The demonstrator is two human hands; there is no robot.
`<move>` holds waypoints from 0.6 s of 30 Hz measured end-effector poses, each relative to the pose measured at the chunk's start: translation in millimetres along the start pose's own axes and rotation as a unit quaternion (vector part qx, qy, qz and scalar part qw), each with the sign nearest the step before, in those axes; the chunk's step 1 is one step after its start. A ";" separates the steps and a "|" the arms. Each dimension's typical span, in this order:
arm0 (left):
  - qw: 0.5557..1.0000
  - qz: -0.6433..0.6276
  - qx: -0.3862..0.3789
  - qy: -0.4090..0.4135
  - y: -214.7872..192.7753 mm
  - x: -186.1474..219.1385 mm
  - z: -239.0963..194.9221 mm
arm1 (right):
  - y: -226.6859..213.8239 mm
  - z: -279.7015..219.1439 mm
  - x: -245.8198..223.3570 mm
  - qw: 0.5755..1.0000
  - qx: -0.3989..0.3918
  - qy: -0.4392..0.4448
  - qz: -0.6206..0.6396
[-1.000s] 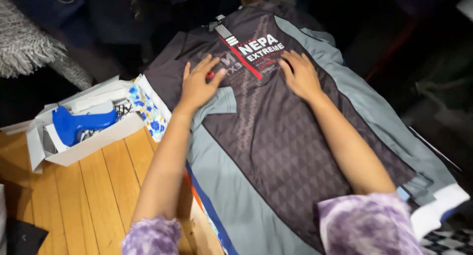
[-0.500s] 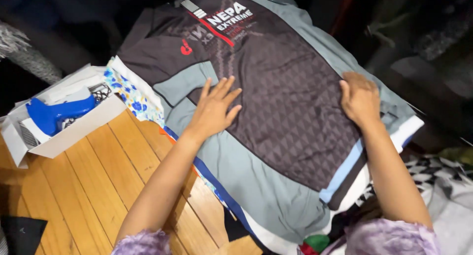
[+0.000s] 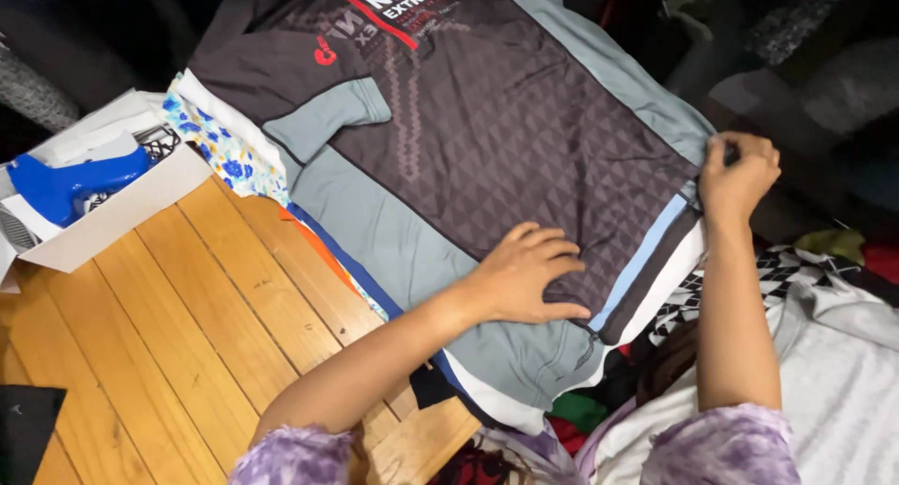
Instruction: The person uses a hot glue gun to attach a striped tag to the collar of a dark cycling jersey, then smooths the garment. They repeat the process on a floral button-up shirt, applying glue to the collar and pressing the tag into place before smoothing the fabric.
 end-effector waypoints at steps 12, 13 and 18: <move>0.996 0.030 0.022 -0.081 22.0 10.9 13.3 | -12.4 40.1 46.4 0.992 0.019 0.064 0.105; 0.996 0.030 0.022 -0.081 25.1 8.2 15.9 | -23.0 36.9 31.3 0.992 0.019 0.063 0.105; 0.997 -0.025 0.016 -0.074 30.1 -1.8 18.7 | -67.1 12.1 -47.4 0.979 -0.153 -0.047 0.126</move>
Point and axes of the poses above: each hand's wrist, its own z-axis towards the middle knuckle, its own y-axis out of the palm, x = y × z, the point moved 3 cm from there along z, towards the middle knuckle, and after that the axes turned 2 degrees about -z, right-handed, at the moved point
